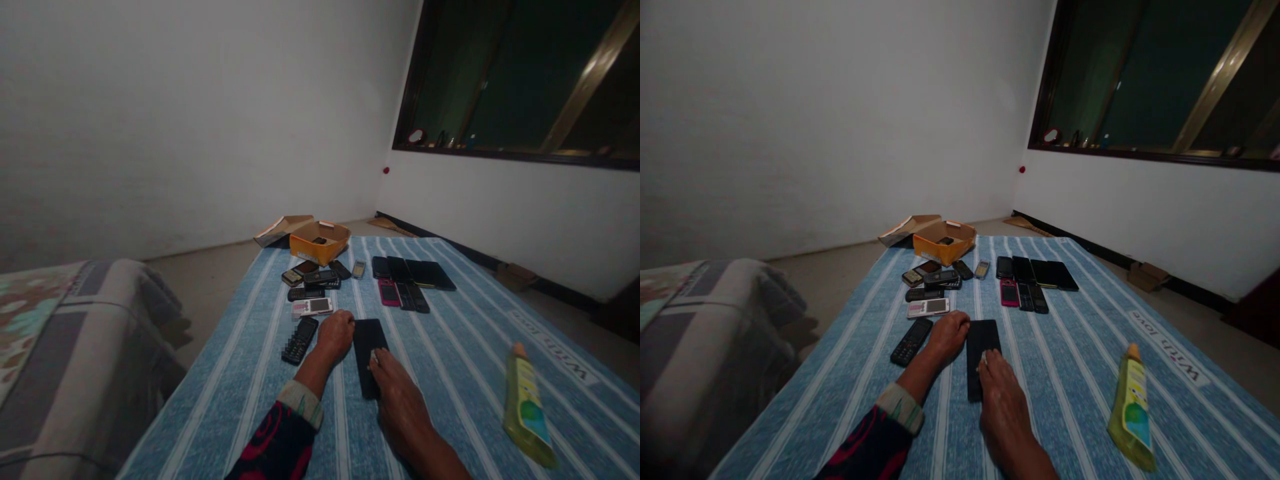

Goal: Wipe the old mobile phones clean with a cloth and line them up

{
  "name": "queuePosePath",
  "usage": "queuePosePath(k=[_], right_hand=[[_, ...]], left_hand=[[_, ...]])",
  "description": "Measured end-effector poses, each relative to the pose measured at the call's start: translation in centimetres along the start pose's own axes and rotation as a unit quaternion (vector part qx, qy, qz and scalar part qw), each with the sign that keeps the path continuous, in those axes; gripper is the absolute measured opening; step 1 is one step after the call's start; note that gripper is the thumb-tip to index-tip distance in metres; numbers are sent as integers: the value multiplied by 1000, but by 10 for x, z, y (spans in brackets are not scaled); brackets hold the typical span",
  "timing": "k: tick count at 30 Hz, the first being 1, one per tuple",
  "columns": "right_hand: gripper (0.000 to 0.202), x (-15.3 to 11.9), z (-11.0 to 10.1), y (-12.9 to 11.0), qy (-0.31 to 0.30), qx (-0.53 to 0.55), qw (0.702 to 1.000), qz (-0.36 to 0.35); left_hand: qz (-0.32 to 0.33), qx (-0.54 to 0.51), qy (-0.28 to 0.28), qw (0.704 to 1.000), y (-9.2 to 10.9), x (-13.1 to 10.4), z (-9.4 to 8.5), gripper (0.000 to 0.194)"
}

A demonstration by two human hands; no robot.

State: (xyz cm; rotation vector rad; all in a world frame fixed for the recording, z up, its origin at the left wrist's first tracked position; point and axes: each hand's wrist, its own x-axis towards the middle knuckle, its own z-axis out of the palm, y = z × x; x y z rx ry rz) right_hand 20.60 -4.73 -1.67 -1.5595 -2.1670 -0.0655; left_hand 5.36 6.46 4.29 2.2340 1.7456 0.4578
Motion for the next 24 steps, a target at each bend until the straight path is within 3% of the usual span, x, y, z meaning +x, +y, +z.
queuePosePath(k=[6, 16, 24], right_hand=[[59, -10, 7, 0, 10, 28, 1000, -9], [48, 45, -1, 10, -21, 34, 999, 20], [53, 33, 1, -6, -25, 56, 998, 9]], left_hand=[[-2, -4, 1, 1000, 0, 2, 1, 24], [1, 7, 1, 1000, -2, 2, 3, 24], [1, 14, -5, 1000, -1, 1, 2, 25]])
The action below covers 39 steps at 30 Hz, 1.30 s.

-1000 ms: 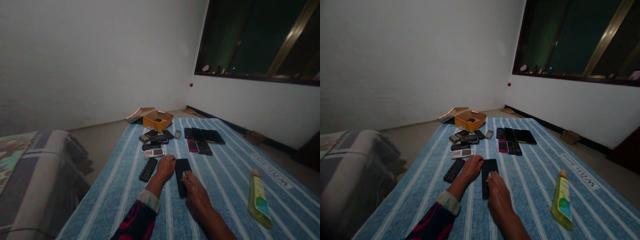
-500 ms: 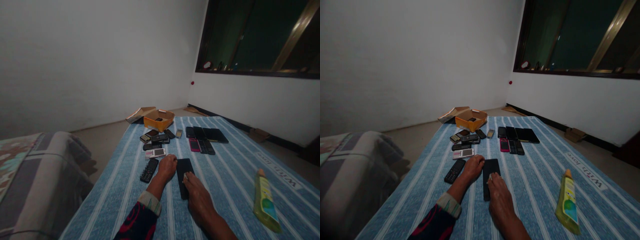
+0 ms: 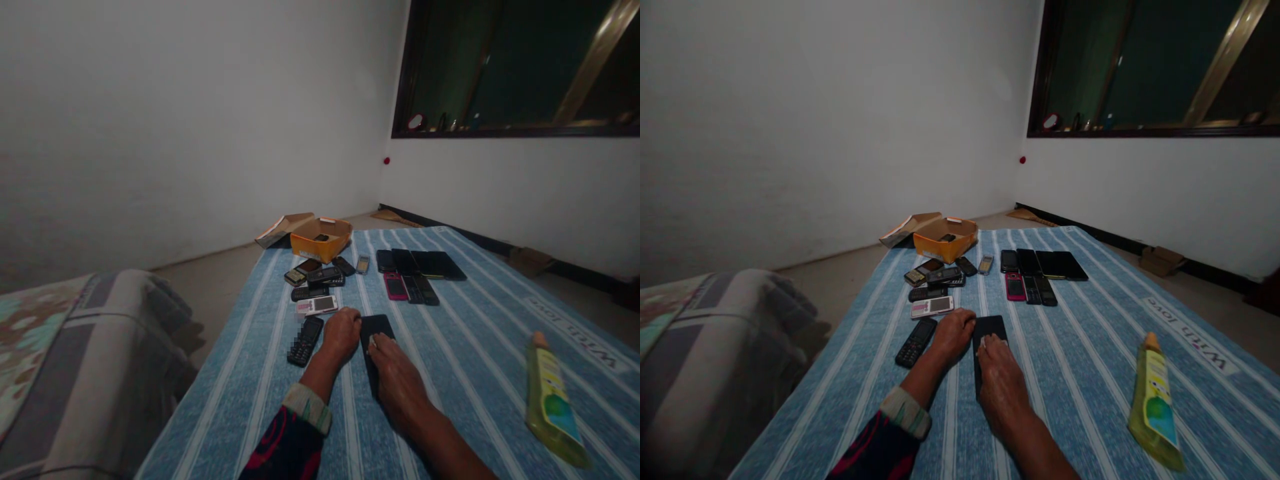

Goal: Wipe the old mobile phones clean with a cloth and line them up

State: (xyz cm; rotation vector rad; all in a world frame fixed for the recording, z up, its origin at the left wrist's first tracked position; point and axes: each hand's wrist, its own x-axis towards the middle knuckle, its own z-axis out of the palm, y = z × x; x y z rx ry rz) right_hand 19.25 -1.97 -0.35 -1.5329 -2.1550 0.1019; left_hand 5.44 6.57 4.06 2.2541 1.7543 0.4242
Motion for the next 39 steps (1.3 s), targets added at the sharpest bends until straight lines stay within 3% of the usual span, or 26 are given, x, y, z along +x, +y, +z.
queuePosePath(k=[5, 13, 25, 31, 39], right_hand=[[48, 29, -5, -11, -33, -18, 999, 0], [35, 65, -14, -6, -38, -18, 999, 33], [38, 65, -14, 4, -70, -2, 996, 51], [49, 52, -11, 20, -68, -14, 992, 105], [51, 41, -14, 13, -72, -26, 989, 125]], left_hand=[[0, 14, -6, 1000, 1, 0, -1, 27], [5, 21, -8, 1000, 2, -1, -2, 29], [-8, 29, -8, 1000, 6, -5, -3, 29], [-14, 24, -16, 999, 9, -7, -6, 28], [-26, 9, -22, 999, 12, -6, -10, 28]])
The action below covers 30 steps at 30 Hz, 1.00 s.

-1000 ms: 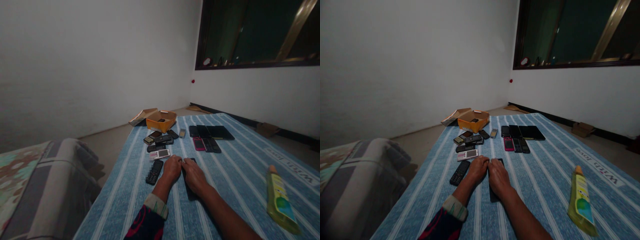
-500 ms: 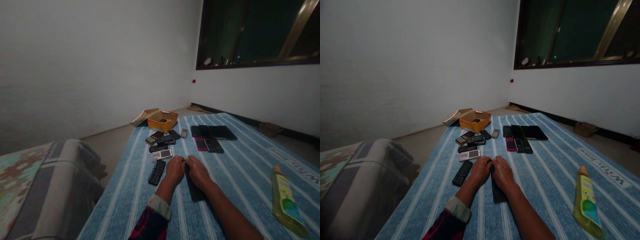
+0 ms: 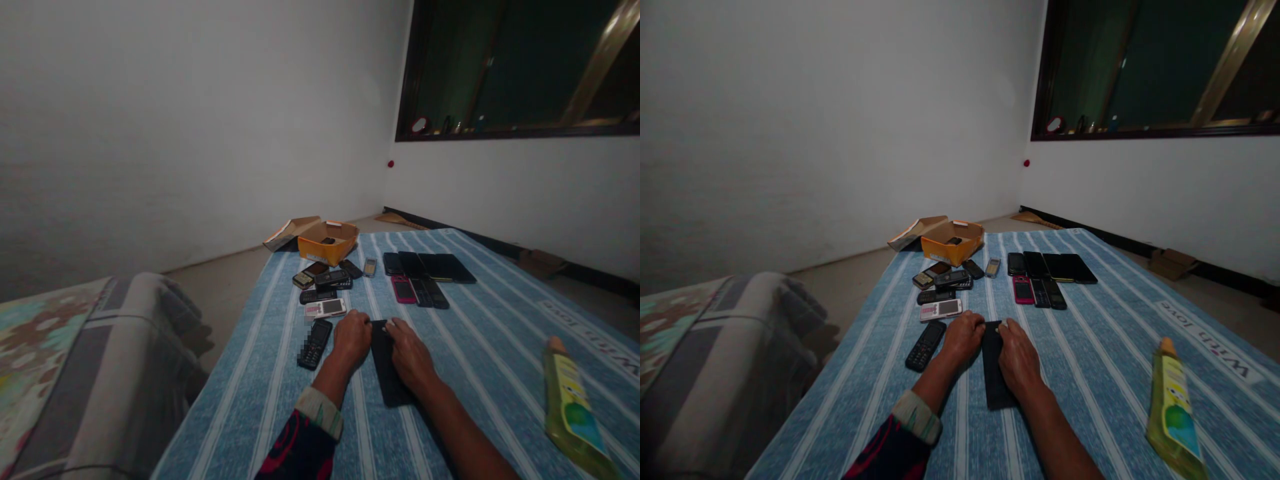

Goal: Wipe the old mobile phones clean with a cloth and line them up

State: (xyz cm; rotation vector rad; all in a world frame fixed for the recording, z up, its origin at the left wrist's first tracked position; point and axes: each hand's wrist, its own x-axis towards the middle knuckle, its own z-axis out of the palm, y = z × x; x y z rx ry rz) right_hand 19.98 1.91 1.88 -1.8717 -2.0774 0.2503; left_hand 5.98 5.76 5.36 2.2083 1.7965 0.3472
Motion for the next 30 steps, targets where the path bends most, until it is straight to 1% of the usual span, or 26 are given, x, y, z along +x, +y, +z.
queuePosePath(k=[6, 10, 14, 18, 24, 30], right_hand=[[51, -1, 6, 1, 10, -4, 1000, -8], [50, -1, 5, 3, -4, 14, 999, -32], [50, -1, 4, 4, -13, 26, 999, -38], [47, -3, 1, 0, -3, 30, 998, -57], [41, -8, -8, -15, 0, 36, 995, -92], [37, -7, -11, -20, -2, 3, 997, -82]], left_hand=[[-11, -33, 4, 999, -1, 3, 0, 25], [-24, -65, 9, 998, -6, 7, 5, 20], [-31, -98, 6, 995, -10, 11, 11, 18], [-20, -116, -11, 993, -11, 13, 11, 19], [4, -114, -41, 993, -12, 12, 8, 21], [22, -87, -52, 995, -10, 9, 2, 23]])
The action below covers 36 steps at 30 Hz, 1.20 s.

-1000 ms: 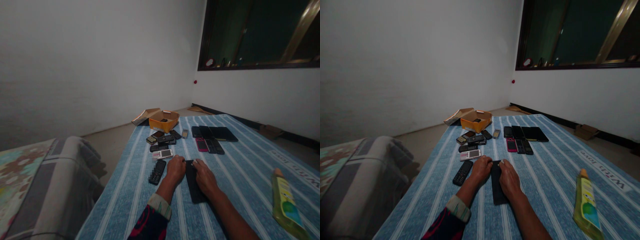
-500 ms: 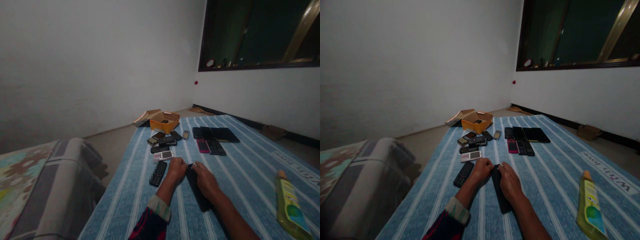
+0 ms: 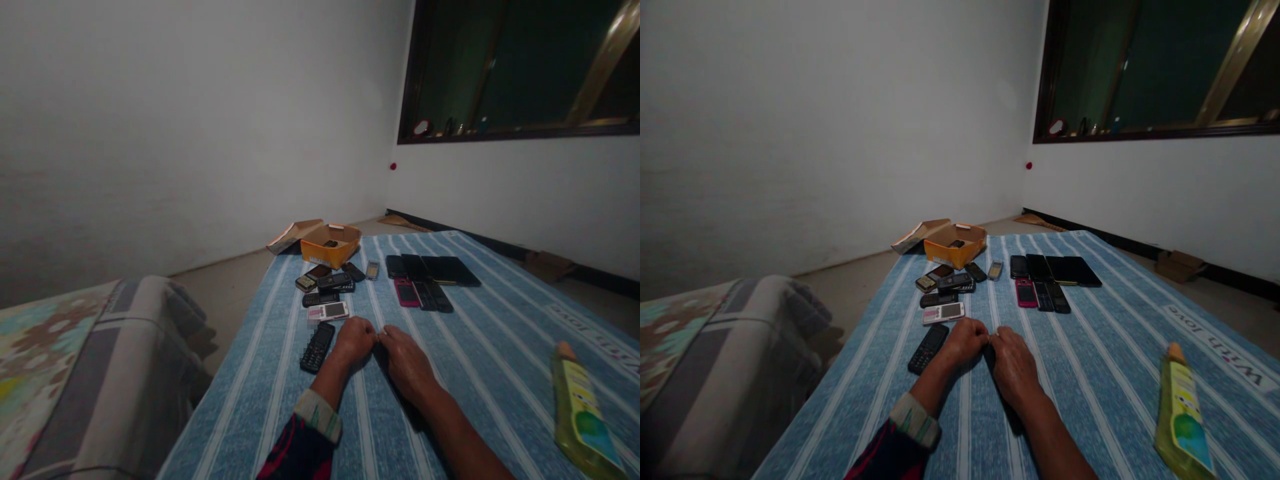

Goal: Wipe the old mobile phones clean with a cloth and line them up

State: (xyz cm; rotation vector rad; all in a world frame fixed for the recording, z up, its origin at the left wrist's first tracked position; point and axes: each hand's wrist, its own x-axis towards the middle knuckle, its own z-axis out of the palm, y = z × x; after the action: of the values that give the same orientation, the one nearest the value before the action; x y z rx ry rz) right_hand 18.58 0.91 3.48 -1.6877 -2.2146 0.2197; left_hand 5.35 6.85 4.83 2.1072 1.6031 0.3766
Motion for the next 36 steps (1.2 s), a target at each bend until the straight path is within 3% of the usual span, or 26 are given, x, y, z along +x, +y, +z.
queuePosePath(k=[7, 16, 22, 30, 36], right_hand=[[32, 5, -1, 4, -2, -45, 997, 60], [33, -4, 9, 0, 9, -2, 1000, 14], [30, 6, 4, 6, 3, -22, 998, 62], [32, -3, 7, 0, 11, -27, 999, 23], [34, 3, 2, 4, -3, -28, 997, 70]], left_hand=[[5, 25, -4, 1000, 3, -6, -3, 20], [5, 29, -13, 999, 3, -5, -2, 20], [5, 33, -12, 999, 3, -7, -3, 19], [9, 30, -11, 999, -1, -3, 1, 19], [8, 32, -14, 999, 1, -6, -2, 18]])
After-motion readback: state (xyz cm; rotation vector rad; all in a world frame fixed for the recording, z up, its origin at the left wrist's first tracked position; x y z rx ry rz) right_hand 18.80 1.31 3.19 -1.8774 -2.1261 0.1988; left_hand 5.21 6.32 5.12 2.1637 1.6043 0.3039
